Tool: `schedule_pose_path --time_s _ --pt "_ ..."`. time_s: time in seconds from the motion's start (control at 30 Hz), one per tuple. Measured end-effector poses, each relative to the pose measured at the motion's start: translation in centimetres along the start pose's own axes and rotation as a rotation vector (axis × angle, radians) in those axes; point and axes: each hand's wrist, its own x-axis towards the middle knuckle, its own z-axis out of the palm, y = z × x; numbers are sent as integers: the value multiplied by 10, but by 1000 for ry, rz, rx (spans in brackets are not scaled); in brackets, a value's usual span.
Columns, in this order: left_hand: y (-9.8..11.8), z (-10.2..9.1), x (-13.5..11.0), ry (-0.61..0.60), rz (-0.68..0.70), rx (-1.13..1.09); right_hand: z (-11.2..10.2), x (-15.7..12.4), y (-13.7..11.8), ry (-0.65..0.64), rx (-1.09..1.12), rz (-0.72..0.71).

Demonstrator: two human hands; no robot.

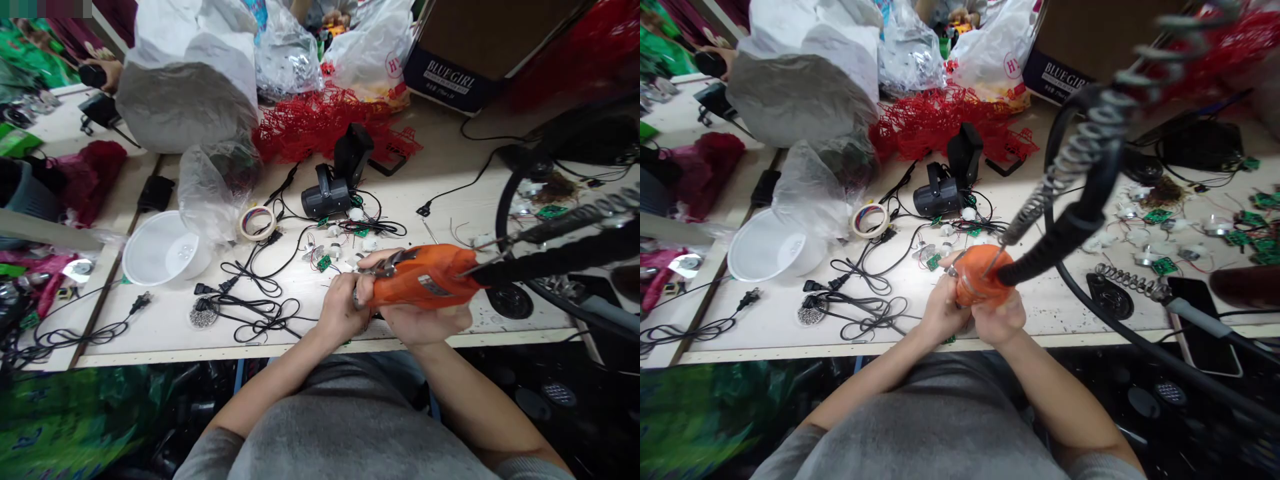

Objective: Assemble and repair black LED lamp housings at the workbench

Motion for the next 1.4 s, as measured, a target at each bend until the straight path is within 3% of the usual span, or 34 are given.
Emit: schedule_pose_path --time_s 0.17,0.37,0.47,0.57,0.7,1.07,1.27,1.4 --pt "0 -1 -1 -41 -96 -3 1 -1 5 54 -49 73" --pt "5 -3 -2 -3 -212 -97 5 6 1 -7 18 175" --pt "8 -4 0 -16 -239 -104 6 8 -1 72 -4 170" --pt "9 -5 1 -11 -242 -91 11 12 -4 119 -30 114" --pt "6 -3 0 -15 -236 -107 18 21 -3 79 -32 40" --pt "-3 -1 -3 -5 -191 -31 17 34 3 30 -64 208" --pt "-2 -2 -2 -17 -177 7 25 35 1 -2 -73 192" --pt "1 -7 0 -27 -161 7 17 24 -19 5 -90 124"
